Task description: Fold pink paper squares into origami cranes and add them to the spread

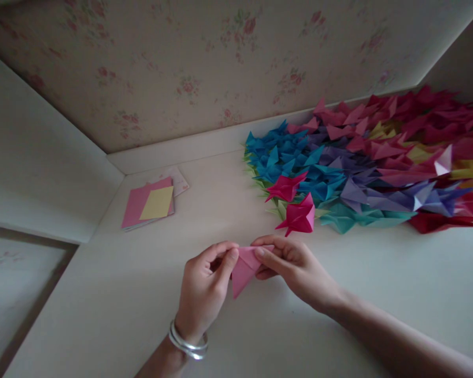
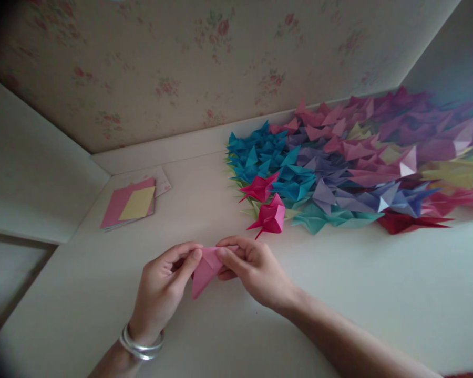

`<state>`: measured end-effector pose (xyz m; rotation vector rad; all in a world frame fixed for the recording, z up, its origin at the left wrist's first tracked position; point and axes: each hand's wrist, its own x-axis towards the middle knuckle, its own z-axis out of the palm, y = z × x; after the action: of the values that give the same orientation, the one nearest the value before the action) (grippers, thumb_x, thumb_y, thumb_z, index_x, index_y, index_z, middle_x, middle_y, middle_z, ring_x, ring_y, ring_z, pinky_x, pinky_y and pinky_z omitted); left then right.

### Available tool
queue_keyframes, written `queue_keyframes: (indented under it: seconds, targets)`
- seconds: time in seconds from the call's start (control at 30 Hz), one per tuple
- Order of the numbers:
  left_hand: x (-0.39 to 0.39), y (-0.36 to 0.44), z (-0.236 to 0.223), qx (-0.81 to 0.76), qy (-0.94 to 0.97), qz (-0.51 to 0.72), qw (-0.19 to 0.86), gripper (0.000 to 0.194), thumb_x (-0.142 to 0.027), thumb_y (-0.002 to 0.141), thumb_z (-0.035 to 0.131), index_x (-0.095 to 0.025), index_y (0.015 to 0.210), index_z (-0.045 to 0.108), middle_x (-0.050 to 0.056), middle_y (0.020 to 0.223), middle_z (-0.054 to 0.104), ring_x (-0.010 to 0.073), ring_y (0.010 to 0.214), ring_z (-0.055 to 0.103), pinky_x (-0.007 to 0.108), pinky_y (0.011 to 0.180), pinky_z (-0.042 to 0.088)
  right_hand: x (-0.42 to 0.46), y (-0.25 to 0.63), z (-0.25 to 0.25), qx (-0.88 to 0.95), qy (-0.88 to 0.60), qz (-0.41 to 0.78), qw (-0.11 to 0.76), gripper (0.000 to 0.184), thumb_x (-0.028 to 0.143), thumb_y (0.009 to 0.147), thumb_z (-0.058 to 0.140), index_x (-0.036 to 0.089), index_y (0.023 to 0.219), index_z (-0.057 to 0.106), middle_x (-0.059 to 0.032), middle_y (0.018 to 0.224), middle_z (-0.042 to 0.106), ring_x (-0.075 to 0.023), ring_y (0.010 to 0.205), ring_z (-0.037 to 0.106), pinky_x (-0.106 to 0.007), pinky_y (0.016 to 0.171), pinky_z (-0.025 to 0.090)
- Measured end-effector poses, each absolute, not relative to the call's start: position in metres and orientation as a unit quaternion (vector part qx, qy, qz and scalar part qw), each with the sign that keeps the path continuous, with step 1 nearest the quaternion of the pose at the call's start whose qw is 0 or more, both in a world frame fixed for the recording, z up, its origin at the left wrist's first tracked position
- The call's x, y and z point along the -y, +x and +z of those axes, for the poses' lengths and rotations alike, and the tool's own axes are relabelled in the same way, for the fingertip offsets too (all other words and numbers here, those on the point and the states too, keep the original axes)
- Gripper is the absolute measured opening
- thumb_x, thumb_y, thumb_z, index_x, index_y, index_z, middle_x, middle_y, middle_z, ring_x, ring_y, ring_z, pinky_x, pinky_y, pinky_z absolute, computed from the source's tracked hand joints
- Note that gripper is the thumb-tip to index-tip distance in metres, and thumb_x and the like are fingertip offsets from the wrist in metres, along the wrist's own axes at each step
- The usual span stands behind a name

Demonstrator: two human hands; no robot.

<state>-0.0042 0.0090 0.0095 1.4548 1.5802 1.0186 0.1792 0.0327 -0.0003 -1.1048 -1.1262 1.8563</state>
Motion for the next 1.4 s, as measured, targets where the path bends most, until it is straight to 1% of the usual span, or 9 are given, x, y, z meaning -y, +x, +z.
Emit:
queue_keyframes:
  seconds: [0.17, 0.43, 0.63, 0.73, 0.83, 0.97, 1.13, 1.3, 1.4]
  targets:
    - [-0.008, -0.003, 0.009, -0.617, 0.576, 0.401, 0.356, 0.018, -0.035, 0.089, 0.066, -0.020, 0.094, 0.075, 0.002, 0.082, 0.078, 0.0141, 0.070, 0.069, 0.019, 0.064, 0.053, -0.031, 0.176, -0.002, 0.417, -0.405, 0.745, 0.329, 0.042, 0.047, 0.077, 0.077, 0.014, 0.099, 0.064, -0.0006, 0.075, 0.067, -0.0143, 0.072, 0.066, -0.026, 0.071, 0.055]
    - [-0.008, -0.001, 0.008, -0.607, 0.581, 0.403, 0.364, 0.017, -0.033, 0.090, 0.065, -0.020, 0.095, 0.074, 0.002, 0.082, 0.077, 0.0147, 0.070, 0.069, 0.020, 0.065, 0.053, -0.032, 0.175, 0.001, 0.403, -0.404, 0.748, 0.340, 0.038, 0.040, 0.072, 0.082, 0.014, 0.093, 0.065, 0.0025, 0.065, 0.064, -0.0112, 0.061, 0.061, -0.021, 0.061, 0.051]
    - [-0.006, -0.001, 0.010, -0.620, 0.564, 0.421, 0.347, 0.016, -0.033, 0.089, 0.066, -0.020, 0.095, 0.073, 0.002, 0.081, 0.077, 0.0145, 0.069, 0.069, 0.019, 0.063, 0.053, -0.028, 0.171, 0.002, 0.386, -0.361, 0.792, 0.305, 0.043, 0.049, 0.068, 0.083, 0.013, 0.087, 0.068, -0.0015, 0.078, 0.068, -0.0138, 0.072, 0.063, -0.025, 0.072, 0.052]
    - [-0.005, 0.000, 0.009, -0.616, 0.557, 0.430, 0.353, 0.015, -0.032, 0.089, 0.067, -0.019, 0.094, 0.072, 0.002, 0.081, 0.077, 0.0141, 0.069, 0.069, 0.019, 0.064, 0.053, -0.025, 0.168, 0.001, 0.382, -0.375, 0.800, 0.269, 0.052, 0.061, 0.069, 0.077, 0.011, 0.084, 0.071, -0.0058, 0.080, 0.071, -0.0153, 0.072, 0.066, -0.028, 0.073, 0.054]
    - [-0.005, 0.001, 0.008, -0.615, 0.551, 0.434, 0.361, 0.014, -0.031, 0.089, 0.067, -0.019, 0.094, 0.071, 0.001, 0.079, 0.076, 0.0132, 0.067, 0.068, 0.018, 0.062, 0.053, -0.023, 0.167, 0.001, 0.382, -0.386, 0.794, 0.273, 0.059, 0.068, 0.069, 0.072, 0.010, 0.079, 0.071, -0.0068, 0.073, 0.072, -0.0145, 0.065, 0.067, -0.026, 0.067, 0.055]
    - [-0.005, 0.001, 0.008, -0.616, 0.551, 0.431, 0.363, 0.014, -0.031, 0.088, 0.066, -0.019, 0.093, 0.071, 0.002, 0.078, 0.076, 0.0136, 0.065, 0.068, 0.018, 0.060, 0.053, -0.023, 0.167, -0.001, 0.388, -0.380, 0.789, 0.288, 0.055, 0.066, 0.071, 0.071, 0.011, 0.076, 0.071, -0.0052, 0.070, 0.071, -0.0131, 0.062, 0.066, -0.025, 0.064, 0.054]
    - [-0.005, 0.000, 0.009, -0.627, 0.538, 0.436, 0.355, 0.015, -0.032, 0.088, 0.067, -0.019, 0.094, 0.071, 0.001, 0.079, 0.076, 0.0135, 0.067, 0.068, 0.018, 0.062, 0.053, -0.021, 0.168, -0.002, 0.397, -0.351, 0.805, 0.265, 0.046, 0.057, 0.074, 0.075, 0.012, 0.084, 0.073, -0.0059, 0.081, 0.072, -0.0137, 0.073, 0.067, -0.025, 0.071, 0.054]
    - [-0.005, 0.003, 0.008, -0.620, 0.527, 0.452, 0.366, 0.016, -0.033, 0.088, 0.067, -0.018, 0.094, 0.070, 0.001, 0.076, 0.073, 0.0134, 0.066, 0.067, 0.018, 0.060, 0.052, -0.021, 0.168, 0.000, 0.426, -0.368, 0.779, 0.278, 0.044, 0.055, 0.077, 0.073, 0.011, 0.077, 0.071, -0.0043, 0.072, 0.069, -0.0132, 0.066, 0.064, -0.025, 0.066, 0.053]
    - [-0.006, 0.003, 0.009, -0.621, 0.520, 0.458, 0.366, 0.016, -0.033, 0.088, 0.066, -0.018, 0.094, 0.069, 0.001, 0.077, 0.073, 0.0133, 0.066, 0.066, 0.019, 0.061, 0.053, -0.020, 0.167, -0.001, 0.432, -0.361, 0.773, 0.291, 0.042, 0.053, 0.080, 0.071, 0.011, 0.079, 0.070, -0.0037, 0.073, 0.068, -0.0128, 0.068, 0.064, -0.024, 0.068, 0.052]
